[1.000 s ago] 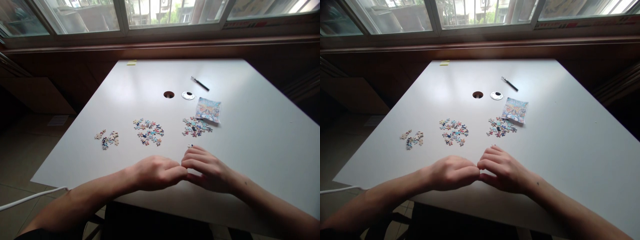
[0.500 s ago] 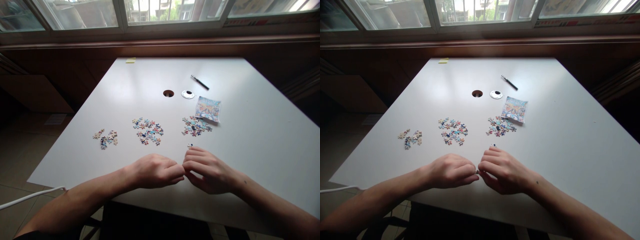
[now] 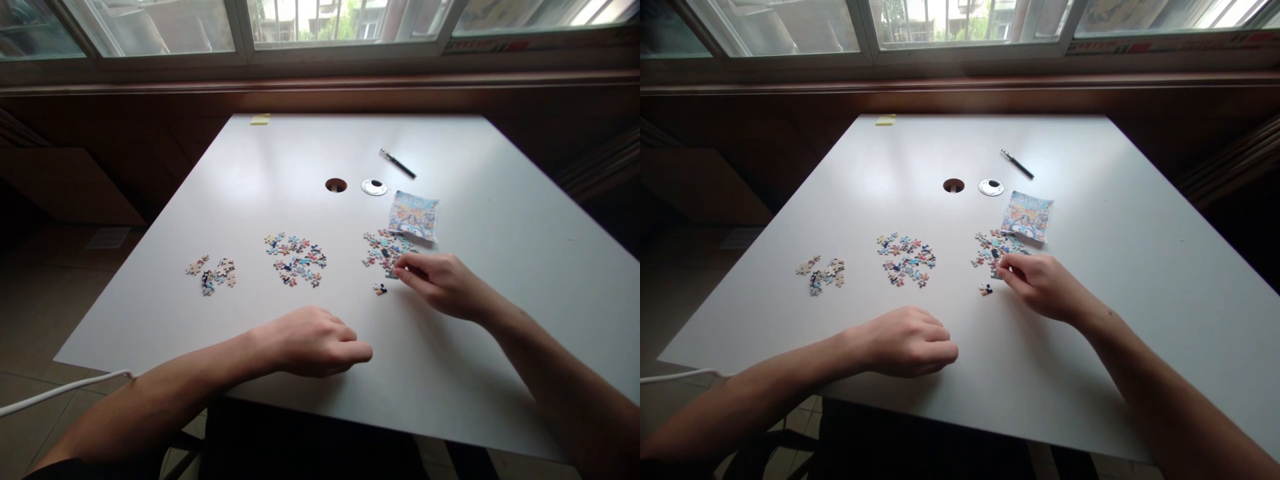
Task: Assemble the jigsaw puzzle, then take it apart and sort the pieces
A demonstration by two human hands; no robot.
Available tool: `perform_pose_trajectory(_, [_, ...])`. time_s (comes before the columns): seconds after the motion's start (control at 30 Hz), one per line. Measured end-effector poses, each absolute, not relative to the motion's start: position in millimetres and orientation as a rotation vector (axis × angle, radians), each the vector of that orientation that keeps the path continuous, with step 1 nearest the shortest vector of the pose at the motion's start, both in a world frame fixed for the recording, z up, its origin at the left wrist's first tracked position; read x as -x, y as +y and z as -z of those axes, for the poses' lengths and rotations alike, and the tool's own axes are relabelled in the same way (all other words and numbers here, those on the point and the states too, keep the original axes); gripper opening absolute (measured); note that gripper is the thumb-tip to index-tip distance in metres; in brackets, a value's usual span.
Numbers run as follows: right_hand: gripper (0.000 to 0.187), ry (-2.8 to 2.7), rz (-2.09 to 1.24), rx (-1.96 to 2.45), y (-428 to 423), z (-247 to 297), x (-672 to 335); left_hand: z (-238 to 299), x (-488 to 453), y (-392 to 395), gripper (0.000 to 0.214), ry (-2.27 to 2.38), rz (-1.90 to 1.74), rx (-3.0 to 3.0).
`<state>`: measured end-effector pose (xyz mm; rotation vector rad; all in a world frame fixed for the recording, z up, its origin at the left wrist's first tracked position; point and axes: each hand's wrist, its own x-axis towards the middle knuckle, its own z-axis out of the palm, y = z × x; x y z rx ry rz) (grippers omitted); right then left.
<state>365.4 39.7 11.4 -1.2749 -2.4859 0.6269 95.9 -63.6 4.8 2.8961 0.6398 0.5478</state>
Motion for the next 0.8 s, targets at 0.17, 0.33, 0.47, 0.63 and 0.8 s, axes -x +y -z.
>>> perform_pose_trajectory(0.17, [0.029,-2.652,-0.596,1.423,53.5,-17.8,-382.3,-5.5,-95.4,-62.4,0.018,0.641,-0.544,-2.895])
perform_pose_trajectory(0.33, [0.032,-2.713,-0.387,1.476,54.8,-15.6,-384.5,-5.4,-95.2,-61.5,0.018,0.625,-0.515,-2.888])
perform_pose_trajectory(0.47, [0.026,-2.652,-0.361,1.345,48.5,-17.0,-379.7,-4.8,-94.6,-60.2,0.017,0.613,-0.524,-2.884])
perform_pose_trajectory(0.63, [0.024,-2.721,-0.451,0.978,35.5,-12.0,-362.0,-5.8,-94.1,-59.2,0.016,0.590,-0.574,-2.888])
perform_pose_trajectory(0.8, [0.029,-2.742,-0.320,1.003,32.5,0.0,-352.6,-5.1,-92.4,-57.2,0.020,0.613,-0.702,-2.865])
